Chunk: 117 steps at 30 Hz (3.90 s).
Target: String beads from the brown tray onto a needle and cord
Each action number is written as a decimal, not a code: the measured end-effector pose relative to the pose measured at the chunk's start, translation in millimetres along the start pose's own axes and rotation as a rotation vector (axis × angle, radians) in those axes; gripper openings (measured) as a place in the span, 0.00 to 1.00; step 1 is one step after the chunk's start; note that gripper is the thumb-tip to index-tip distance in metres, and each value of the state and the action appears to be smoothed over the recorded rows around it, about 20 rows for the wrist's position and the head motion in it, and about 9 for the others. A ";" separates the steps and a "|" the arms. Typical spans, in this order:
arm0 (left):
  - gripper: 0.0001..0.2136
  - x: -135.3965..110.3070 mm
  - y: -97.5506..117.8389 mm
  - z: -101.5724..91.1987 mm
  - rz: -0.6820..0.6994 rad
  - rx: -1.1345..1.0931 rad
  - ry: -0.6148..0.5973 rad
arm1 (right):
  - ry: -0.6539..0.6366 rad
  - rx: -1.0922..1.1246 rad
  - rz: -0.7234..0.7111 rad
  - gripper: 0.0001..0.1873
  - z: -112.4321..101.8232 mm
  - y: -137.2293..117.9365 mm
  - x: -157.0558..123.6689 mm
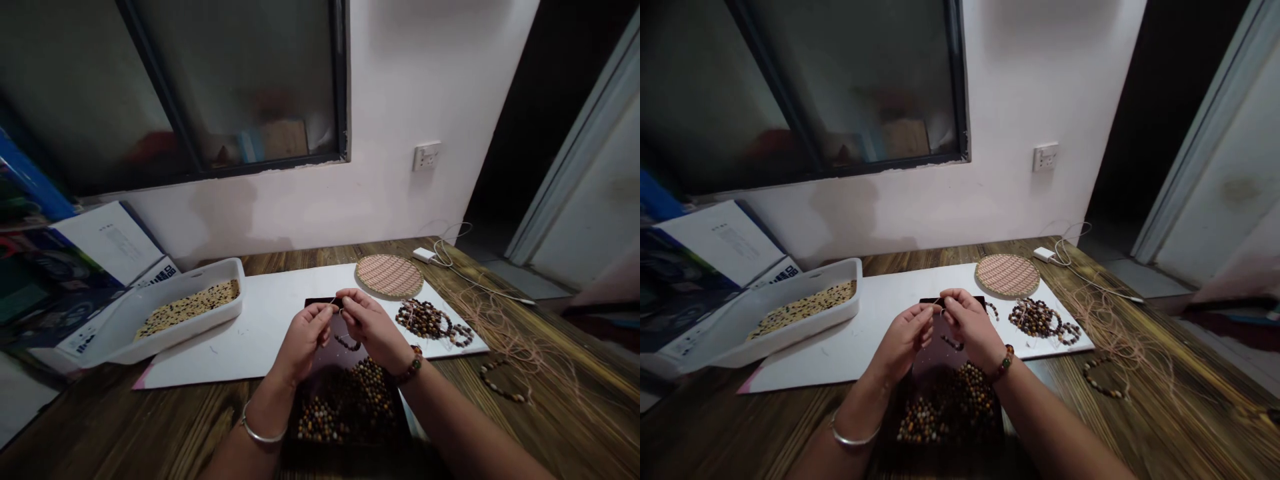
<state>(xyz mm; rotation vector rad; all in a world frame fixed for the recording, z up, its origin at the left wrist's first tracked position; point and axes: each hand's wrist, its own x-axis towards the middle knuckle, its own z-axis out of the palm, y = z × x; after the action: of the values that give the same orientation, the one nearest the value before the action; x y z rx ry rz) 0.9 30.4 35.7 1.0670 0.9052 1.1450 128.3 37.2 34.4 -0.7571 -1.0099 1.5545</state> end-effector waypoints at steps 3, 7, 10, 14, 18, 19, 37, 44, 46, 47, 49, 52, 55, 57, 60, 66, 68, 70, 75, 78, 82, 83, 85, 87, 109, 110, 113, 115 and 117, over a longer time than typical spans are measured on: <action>0.18 -3.7 -11.5 -1.3 -0.059 -0.039 -0.011 | -0.033 -0.027 0.019 0.17 1.7 5.6 -0.5; 0.15 -4.2 -21.1 -4.3 0.012 0.052 0.113 | 0.020 -0.167 -0.017 0.14 2.6 11.0 -2.8; 0.12 -1.5 -25.9 -8.9 0.095 0.124 0.218 | 0.063 -0.347 -0.064 0.10 -2.4 14.3 -5.9; 0.12 0.4 -33.6 -14.4 0.091 0.085 0.260 | -0.002 -0.553 -0.085 0.09 -13.7 19.6 -8.9; 0.13 -0.6 -36.5 -17.3 -0.027 -0.152 0.182 | 0.119 -0.540 -0.058 0.09 -20.2 24.6 -7.6; 0.13 -0.9 -36.0 -17.9 -0.057 -0.227 0.165 | 0.158 -0.505 -0.041 0.10 -20.6 25.3 -6.9; 0.19 -6.3 -38.9 -12.5 -0.082 -0.138 0.097 | 0.060 -0.237 -0.034 0.15 -17.8 32.1 -8.2; 0.22 -8.9 -36.6 -11.4 -0.077 -0.144 0.062 | 0.282 -0.182 0.011 0.15 -17.4 36.7 -6.7; 0.22 -9.1 -37.1 -11.1 -0.088 -0.137 0.038 | 0.295 -0.250 -0.010 0.14 -16.2 37.7 -7.4; 0.22 -9.1 -37.6 -11.0 -0.091 -0.139 0.020 | 0.287 -0.296 -0.025 0.13 -15.3 38.6 -7.8; 0.23 -9.3 -39.1 -10.9 -0.086 -0.147 -0.020 | 0.227 -0.369 -0.052 0.11 -13.5 40.8 -8.2; 0.23 -9.7 -41.3 -11.2 -0.068 -0.126 -0.053 | 0.056 -0.396 -0.061 0.08 -12.1 44.7 -8.4; 0.22 -10.7 -41.1 -10.8 -0.060 -0.088 -0.060 | -0.059 -0.501 -0.098 0.09 -13.1 46.7 -9.3; 0.20 -11.4 -38.9 -9.7 -0.041 -0.071 -0.062 | -0.086 -0.615 -0.142 0.08 -14.0 46.6 -10.5; 0.17 -12.4 -33.7 -6.9 0.027 0.006 -0.050 | -0.083 -0.726 -0.187 0.06 -13.8 45.9 -12.2; 0.16 -11.9 -31.9 -5.5 0.074 0.099 -0.034 | 0.004 -0.708 -0.231 0.10 -8.9 43.4 -12.7; 0.19 -10.5 -34.8 -8.5 0.016 0.034 -0.022 | 0.029 -0.606 -0.196 0.10 -8.4 40.8 -12.4; 0.23 -8.9 -37.1 -12.3 -0.049 -0.019 0.024 | 0.071 -0.447 -0.102 0.11 -9.7 37.7 -11.5; 0.23 -7.4 -36.1 -16.3 0.015 0.068 0.008 | 0.070 -0.048 0.095 0.15 -16.9 31.1 -8.0; 0.22 -8.7 -35.2 -14.7 0.013 0.109 0.061 | 0.049 0.096 0.093 0.14 -20.5 27.5 -6.3; 0.23 -10.3 -35.4 -12.8 0.002 0.068 0.140 | 0.028 0.166 0.067 0.12 -24.5 22.1 -5.1; 0.23 -10.6 -35.3 -12.5 0.007 0.059 0.146 | 0.026 0.166 0.062 0.12 -25.4 20.8 -5.1; 0.23 -11.0 -35.1 -12.0 0.010 0.047 0.148 | 0.024 0.157 0.064 0.11 -26.7 18.6 -5.2; 0.23 -11.2 -34.8 -11.6 0.005 0.036 0.136 | 0.024 0.148 0.075 0.10 -27.0 17.3 -5.3; 0.20 -11.2 -36.2 -11.5 0.189 0.047 0.052 | 0.009 -0.469 0.006 0.11 -15.2 37.4 -7.1; 0.20 -11.0 -36.0 -11.0 0.182 0.049 0.039 | -0.015 -0.504 -0.009 0.11 -14.4 39.9 -6.9; 0.22 -10.7 -36.3 -10.3 0.145 0.048 0.018 | -0.067 -0.563 -0.046 0.09 -13.1 44.6 -7.1; 0.23 -10.4 -37.5 -10.6 0.124 0.035 0.016 | -0.070 -0.600 -0.063 0.09 -13.5 46.1 -7.6; 0.23 -10.3 -38.7 -11.1 0.107 -0.001 0.005 | -0.065 -0.659 -0.091 0.09 -14.6 46.9 -8.1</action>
<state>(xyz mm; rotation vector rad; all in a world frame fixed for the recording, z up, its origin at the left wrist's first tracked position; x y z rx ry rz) -2.0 19.4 -4.3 1.1232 0.8596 1.2374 122.5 29.8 -14.4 -1.0903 -1.6134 1.1674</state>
